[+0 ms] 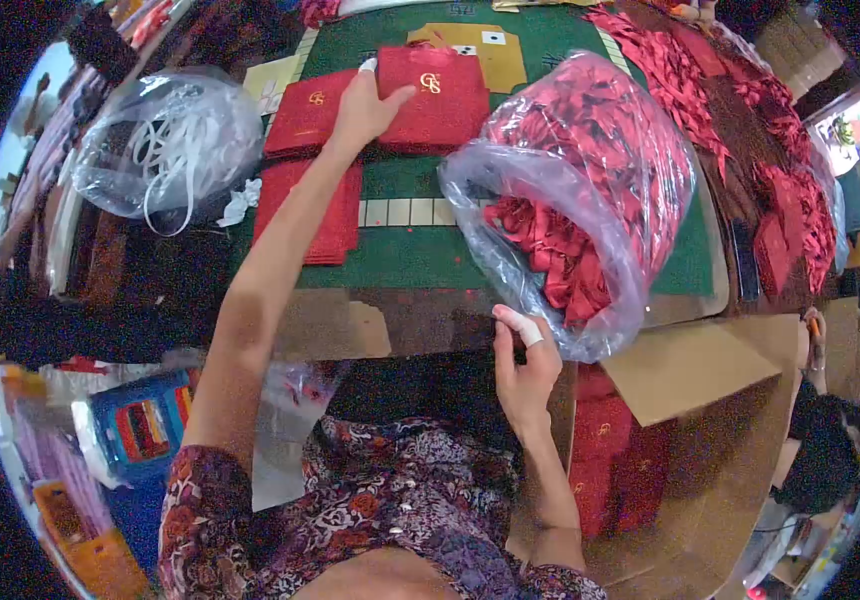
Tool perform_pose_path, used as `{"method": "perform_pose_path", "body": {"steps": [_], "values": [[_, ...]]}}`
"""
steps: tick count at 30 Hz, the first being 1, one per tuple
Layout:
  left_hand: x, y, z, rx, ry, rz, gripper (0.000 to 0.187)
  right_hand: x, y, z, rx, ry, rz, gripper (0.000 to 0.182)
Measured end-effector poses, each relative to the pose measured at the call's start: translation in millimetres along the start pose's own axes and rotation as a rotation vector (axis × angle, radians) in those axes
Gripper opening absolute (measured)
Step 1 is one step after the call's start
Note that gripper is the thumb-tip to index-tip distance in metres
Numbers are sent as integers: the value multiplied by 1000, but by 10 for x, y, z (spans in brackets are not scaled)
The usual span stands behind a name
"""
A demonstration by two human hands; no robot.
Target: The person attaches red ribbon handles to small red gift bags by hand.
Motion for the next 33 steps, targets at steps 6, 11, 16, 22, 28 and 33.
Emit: {"method": "perform_pose_path", "body": {"steps": [6,11,16,22,28,33], "values": [[310,493,476,74,-264,-114,62,-15,-99,-80,-20,-28,-1,16],[588,1039,1320,-108,-281,-92,67,-23,-154,-382,84,156,165,25],[648,1041,1978,-236,-241,-191,70,-85,-306,-760,184,259,369,28],[1053,918,2213,-284,-212,-154,63,-26,-395,-786,151,267,386,16],[1709,531,2511,-323,-297,45,59,-122,-325,-353,61,288,175,17],[1931,394,2637,-325,-254,159,49,-146,-387,-64,-56,310,132,19]]}}
Point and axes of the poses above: each hand's wrist, its own z-axis away from the middle knuckle, its own y-axis out of the back of the hand, x = y × z, the point moved 6 cm from there along -z, towards the middle knuckle, and after that the axes turned 15 degrees about -y, right-handed, at the moved point
